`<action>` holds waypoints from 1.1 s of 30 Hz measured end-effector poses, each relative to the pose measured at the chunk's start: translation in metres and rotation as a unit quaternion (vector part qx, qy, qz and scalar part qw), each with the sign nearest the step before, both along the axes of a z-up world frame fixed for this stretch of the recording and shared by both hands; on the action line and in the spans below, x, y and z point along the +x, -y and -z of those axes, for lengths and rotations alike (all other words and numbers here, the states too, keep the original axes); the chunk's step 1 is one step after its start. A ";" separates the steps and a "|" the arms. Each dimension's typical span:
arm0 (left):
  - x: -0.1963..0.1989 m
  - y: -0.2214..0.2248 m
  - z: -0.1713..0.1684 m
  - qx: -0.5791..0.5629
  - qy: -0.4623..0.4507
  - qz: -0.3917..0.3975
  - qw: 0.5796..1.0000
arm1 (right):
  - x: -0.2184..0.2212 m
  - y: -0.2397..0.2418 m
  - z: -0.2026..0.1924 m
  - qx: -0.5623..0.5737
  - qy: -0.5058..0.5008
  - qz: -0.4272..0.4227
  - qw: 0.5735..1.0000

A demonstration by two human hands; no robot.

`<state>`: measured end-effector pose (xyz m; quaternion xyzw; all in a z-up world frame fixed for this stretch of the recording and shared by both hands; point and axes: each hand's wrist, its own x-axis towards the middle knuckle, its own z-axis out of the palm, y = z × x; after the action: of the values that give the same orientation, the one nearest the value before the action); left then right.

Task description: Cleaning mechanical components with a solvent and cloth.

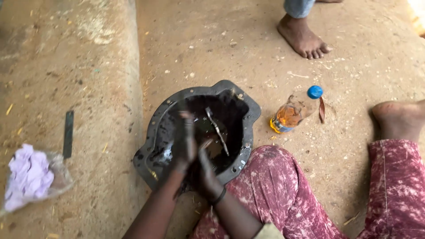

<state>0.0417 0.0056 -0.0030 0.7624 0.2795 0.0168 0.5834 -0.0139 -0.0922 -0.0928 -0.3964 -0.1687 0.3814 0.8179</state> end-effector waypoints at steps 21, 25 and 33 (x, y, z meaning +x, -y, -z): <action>-0.065 0.045 0.016 -0.536 0.235 0.001 0.811 | 0.031 0.016 -0.013 -0.032 -0.292 0.121 0.948; -0.071 0.051 0.028 -0.110 0.292 -0.043 0.949 | 0.042 0.005 0.069 -0.132 -0.068 0.225 0.963; -0.078 0.053 -0.047 0.140 0.339 -0.021 0.930 | 0.034 0.005 0.018 -0.099 0.065 0.308 0.944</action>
<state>-0.0360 -0.0470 0.0443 0.7792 0.0756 0.3250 0.5305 0.0202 -0.0970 -0.1111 -0.5320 -0.0525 0.0990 0.8393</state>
